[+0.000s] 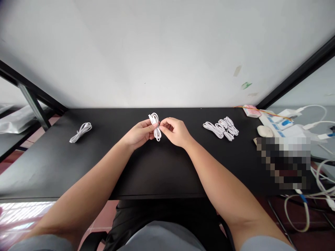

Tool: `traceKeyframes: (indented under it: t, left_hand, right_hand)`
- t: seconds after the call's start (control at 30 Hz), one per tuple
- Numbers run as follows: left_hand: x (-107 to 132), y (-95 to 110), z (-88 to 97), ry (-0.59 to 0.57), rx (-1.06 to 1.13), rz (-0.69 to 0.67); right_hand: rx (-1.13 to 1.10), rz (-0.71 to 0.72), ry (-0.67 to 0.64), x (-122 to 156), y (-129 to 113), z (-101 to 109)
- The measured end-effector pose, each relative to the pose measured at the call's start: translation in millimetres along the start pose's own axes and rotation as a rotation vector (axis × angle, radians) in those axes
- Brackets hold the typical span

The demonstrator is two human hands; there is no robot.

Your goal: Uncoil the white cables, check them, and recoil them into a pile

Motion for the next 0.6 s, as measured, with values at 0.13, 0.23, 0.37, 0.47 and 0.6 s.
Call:
traceKeyframes:
  t: [0.13,0.23,0.37,0.47,0.6]
  left_hand:
    - [-2.1,-2.6,2.0,0.023,-0.092,-0.109]
    - [-2.5,-3.1,2.2,0.040,-0.195,-0.201]
    - [-0.7,-1.9,-0.7,0.097,-0.308,-0.266]
    - [1.1,-1.0,-2.7,0.134,-0.372,-0.307]
    - [2.9,0.3,-3.5,0.159,-0.461,-0.341]
  right_hand:
    - [-0.212,-0.142,-0.016,-1.5,5.8,-3.8]
    - [-0.310,-0.211,-0.009,-2.5,7.1,-4.8]
    - [-0.303,-0.264,0.021,-4.1,9.0,-4.5]
    - [-0.223,-0.268,0.032,-5.2,11.1,-4.4]
    - [-0.063,-0.256,0.043,-4.0,9.8,-2.8]
Point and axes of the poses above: each hand's wrist, its own x-axis away from the middle knuckle, its own z-axis out of the back of the hand, y = z × x, the point moved 1 cm from there along -x, towards the middle knuckle, and after that the axes turned 3 degrees about z, right-handed, at the moved point
